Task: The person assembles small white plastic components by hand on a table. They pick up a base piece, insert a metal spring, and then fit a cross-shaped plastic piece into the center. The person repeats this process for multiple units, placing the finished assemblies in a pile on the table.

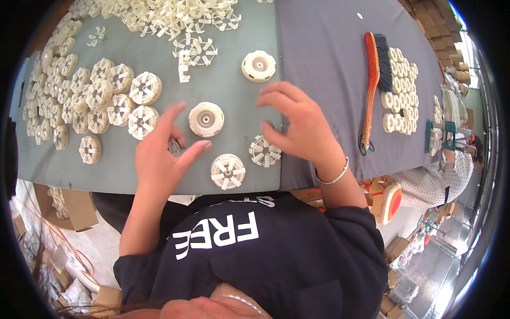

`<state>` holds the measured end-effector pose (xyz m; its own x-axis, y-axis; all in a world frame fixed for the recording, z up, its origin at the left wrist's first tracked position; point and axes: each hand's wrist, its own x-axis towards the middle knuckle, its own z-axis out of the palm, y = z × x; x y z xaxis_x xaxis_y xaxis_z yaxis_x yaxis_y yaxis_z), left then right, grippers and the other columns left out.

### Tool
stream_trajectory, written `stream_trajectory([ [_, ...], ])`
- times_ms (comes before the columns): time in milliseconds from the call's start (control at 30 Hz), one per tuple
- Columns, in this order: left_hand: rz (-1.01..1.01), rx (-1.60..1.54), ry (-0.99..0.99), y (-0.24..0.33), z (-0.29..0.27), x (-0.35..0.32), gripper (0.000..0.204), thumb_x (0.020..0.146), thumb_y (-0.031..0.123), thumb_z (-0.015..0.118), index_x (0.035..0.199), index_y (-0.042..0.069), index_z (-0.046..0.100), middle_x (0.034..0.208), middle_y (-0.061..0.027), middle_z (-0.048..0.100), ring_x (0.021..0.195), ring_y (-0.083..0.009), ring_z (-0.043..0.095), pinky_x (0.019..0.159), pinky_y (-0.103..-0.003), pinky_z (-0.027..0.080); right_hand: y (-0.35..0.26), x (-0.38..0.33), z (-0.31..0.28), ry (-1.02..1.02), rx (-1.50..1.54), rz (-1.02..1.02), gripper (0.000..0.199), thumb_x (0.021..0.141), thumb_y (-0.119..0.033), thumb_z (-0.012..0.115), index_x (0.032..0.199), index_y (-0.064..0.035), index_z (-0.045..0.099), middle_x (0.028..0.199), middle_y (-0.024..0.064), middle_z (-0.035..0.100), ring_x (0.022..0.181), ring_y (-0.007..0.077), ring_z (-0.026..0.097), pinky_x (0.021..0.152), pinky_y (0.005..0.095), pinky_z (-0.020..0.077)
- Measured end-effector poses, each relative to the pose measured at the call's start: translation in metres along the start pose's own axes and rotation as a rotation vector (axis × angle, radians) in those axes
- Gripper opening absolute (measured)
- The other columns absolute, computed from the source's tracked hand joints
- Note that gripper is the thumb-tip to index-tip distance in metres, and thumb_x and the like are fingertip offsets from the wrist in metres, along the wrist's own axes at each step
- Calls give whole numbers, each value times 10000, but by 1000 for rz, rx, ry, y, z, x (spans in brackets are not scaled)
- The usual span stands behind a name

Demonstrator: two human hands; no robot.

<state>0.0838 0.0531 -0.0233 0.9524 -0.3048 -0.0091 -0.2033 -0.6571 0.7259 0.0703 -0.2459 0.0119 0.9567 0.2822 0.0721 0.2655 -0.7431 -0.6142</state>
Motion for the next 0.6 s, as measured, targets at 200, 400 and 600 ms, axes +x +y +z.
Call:
stream_trajectory([
  [200,-130,-902,-170,-11,0,-13,538,948,106,725,1467,56,597,1023,-63,716,780,-88,595,704,-283,507,-9,-19,-3,-233,-24,-70,405,752,-115,899,1109,-78,713,1237,114,699,1120,352,684,979,452,568],
  [400,-307,-1369,-312,-3,-2,-11,365,981,-12,606,1339,53,635,1255,-135,763,848,-78,641,736,-255,527,13,-21,2,139,-256,-184,384,750,-101,920,1066,-80,702,1110,87,718,990,338,695,858,411,583],
  [600,-271,-1324,-275,-22,-2,-15,240,1011,28,679,1250,47,681,1222,-120,781,830,-74,656,665,-237,532,17,-23,-3,66,-66,-72,435,777,-189,945,1146,-80,743,1119,72,718,960,269,688,802,387,571],
])
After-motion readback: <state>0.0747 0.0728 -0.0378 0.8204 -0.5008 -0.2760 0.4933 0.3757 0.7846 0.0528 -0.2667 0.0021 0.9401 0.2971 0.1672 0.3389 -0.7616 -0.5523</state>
